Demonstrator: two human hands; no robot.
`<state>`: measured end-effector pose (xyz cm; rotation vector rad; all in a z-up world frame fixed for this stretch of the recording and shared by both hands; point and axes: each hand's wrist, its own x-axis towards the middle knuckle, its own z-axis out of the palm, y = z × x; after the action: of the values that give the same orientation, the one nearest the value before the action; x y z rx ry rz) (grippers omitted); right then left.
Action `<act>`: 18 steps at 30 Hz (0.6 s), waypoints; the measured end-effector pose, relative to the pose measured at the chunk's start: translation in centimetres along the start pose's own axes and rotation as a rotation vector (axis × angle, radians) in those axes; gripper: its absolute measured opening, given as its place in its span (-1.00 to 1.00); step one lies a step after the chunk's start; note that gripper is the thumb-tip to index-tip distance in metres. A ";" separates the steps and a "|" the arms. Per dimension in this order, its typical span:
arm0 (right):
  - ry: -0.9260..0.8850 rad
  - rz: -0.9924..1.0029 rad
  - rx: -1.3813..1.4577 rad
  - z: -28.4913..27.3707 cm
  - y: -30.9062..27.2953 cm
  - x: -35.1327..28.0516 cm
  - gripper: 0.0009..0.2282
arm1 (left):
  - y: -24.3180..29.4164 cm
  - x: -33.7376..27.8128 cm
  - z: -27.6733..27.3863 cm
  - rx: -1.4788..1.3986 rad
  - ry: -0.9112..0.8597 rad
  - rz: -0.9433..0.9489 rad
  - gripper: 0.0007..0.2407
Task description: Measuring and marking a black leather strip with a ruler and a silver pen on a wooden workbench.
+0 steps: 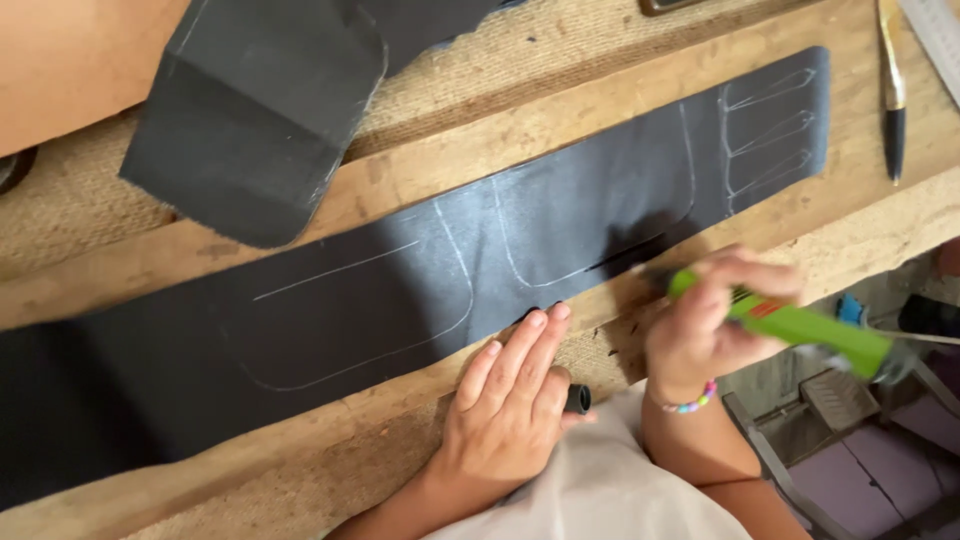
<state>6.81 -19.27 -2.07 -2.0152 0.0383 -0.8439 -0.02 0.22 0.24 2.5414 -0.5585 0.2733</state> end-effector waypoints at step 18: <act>-0.146 -0.010 -0.053 2.5 -2.3 -0.9 -0.65 | -0.3 -0.3 -0.3 0.017 -0.026 0.025 -0.55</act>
<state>6.91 -15.77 -1.67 -2.1228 -0.0320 -0.7066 -0.15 0.70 0.24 2.5588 -0.6011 0.2556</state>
